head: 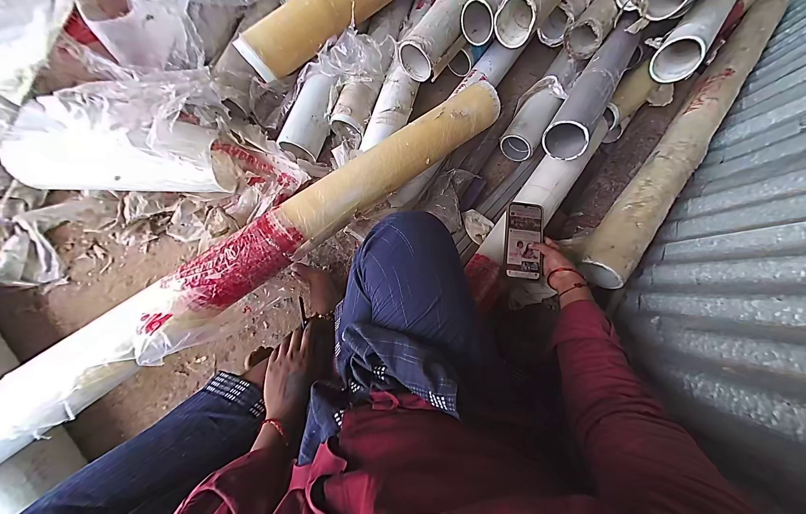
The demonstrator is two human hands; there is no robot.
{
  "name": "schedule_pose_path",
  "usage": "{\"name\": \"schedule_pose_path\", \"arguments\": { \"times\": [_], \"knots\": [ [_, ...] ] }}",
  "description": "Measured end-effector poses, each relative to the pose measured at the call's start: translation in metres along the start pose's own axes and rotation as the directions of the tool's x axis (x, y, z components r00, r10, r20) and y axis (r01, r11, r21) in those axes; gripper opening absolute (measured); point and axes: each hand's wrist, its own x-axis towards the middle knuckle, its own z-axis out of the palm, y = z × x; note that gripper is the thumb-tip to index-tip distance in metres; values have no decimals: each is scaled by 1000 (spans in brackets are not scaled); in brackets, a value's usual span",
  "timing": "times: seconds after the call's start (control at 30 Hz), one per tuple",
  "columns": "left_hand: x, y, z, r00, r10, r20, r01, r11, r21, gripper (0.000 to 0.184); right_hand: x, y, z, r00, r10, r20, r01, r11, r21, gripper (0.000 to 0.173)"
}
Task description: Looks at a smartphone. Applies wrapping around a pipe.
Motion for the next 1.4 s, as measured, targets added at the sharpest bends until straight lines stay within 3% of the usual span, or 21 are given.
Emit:
{"name": "schedule_pose_path", "arguments": {
  "times": [0.27, 0.37, 0.5, 0.63, 0.8, 0.93, 1.07, 1.27, 1.4],
  "knots": [
    [-10, -19, 11, 999, 33, -43, -30, 997, 71, 44, 4, 2, 6, 994, 8, -106, -4, 999, 33, 42],
    [-17, -27, 16, 995, 71, -74, -63, 993, 100, 42, 3, 0, 4, 998, 5, -64, -2, 998, 58, 38],
    [-3, 1, -3, 1000, 2, 7, -2, 1000, 3, 46, 1, 2, 1, 999, -42, 29, 40, 997, 71, 37],
    [-5, 1, -3, 1000, 3, 2, -3, 1000, 14, 45, 2, 3, 2, 999, -41, -16, 42, 998, 47, 35],
    [-26, -8, 0, 992, 78, -104, -69, 994, 89, 38, 2, 1, 4, 998, -48, -35, 49, 999, 11, 37],
    [-3, -2, 0, 1000, 23, -14, -22, 999, 25, 45, 4, 3, 0, 999, -46, -2, 46, 999, 13, 37],
    [0, -2, 2, 999, 41, -30, -40, 999, 36, 44, 1, 1, -1, 999, -18, 35, 17, 999, 31, 50],
    [1, -1, 1, 999, 32, -23, -32, 999, -5, 46, -1, -1, 2, 1000, -10, -15, 10, 1000, 21, 39],
    [-12, -19, 11, 997, 56, -55, -52, 996, 77, 43, -2, 0, 1, 1000, -15, -16, 15, 1000, 18, 37]
  ]
}}
